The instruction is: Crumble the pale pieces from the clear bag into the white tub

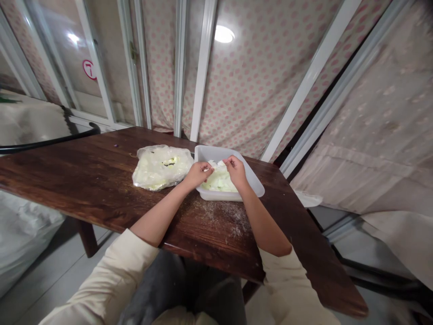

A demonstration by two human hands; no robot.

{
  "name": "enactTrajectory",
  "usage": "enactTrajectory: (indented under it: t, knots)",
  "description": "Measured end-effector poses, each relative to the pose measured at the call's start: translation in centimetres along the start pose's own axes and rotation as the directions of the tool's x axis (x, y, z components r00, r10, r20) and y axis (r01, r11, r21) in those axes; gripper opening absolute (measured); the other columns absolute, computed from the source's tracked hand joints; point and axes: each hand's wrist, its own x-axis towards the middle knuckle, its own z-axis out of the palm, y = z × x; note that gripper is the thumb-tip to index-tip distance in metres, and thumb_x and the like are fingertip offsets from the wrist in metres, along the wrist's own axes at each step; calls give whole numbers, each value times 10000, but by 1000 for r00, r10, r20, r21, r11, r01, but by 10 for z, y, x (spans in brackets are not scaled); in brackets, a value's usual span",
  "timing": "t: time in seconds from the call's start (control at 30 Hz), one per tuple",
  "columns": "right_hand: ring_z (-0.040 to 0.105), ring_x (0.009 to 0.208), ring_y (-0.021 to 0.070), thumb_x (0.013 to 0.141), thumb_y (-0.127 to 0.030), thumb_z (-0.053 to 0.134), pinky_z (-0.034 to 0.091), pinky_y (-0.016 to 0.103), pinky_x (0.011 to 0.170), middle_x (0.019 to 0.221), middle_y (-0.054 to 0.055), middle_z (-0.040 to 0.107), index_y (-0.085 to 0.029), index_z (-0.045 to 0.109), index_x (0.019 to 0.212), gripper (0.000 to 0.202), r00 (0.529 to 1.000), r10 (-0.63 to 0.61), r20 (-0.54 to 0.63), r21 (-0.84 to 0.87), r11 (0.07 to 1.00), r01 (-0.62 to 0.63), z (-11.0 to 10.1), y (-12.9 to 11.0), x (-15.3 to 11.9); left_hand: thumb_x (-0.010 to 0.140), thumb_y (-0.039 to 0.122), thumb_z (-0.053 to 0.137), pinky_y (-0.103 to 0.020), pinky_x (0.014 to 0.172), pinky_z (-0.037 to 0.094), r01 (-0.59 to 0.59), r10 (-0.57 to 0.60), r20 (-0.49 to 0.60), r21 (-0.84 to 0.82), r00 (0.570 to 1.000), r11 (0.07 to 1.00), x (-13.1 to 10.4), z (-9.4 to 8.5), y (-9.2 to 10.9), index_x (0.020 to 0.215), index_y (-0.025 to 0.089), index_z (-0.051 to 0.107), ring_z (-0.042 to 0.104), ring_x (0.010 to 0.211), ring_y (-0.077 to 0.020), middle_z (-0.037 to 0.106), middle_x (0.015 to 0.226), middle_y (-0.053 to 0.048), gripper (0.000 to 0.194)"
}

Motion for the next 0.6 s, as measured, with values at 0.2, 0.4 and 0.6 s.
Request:
enactTrajectory:
  t: [0.2, 0.4, 0.6]
  knots:
    - [441, 626, 125, 806, -415, 486, 349, 257, 633, 643, -12, 484, -186, 469, 671, 266, 976, -27, -218, -123, 992, 0, -5, 8, 4, 738, 345, 537, -211, 490, 331, -51, 53, -22, 62, 998, 997, 1, 1, -2, 640, 165, 456, 423, 466, -75, 441, 527, 55, 220]
    - [406, 529, 103, 763, -388, 527, 343, 237, 536, 577, -49, 433, -205, 429, 725, 211, 976, 101, -195, 61, 994, -91, -3, 13, 5, 747, 375, 547, -209, 488, 311, -74, 74, -2, 51, 997, 996, 0, 1, -4, 618, 173, 409, 407, 447, -71, 407, 489, 63, 277]
    - [285, 439, 78, 757, -338, 527, 229, 215, 464, 508, -101, 339, -233, 358, 810, 206, 982, 150, -115, 111, 984, -137, -2, 13, 4, 746, 414, 562, -206, 468, 318, -89, 87, 112, 18, 990, 996, 0, 0, -4, 635, 161, 471, 410, 428, -64, 433, 506, 53, 291]
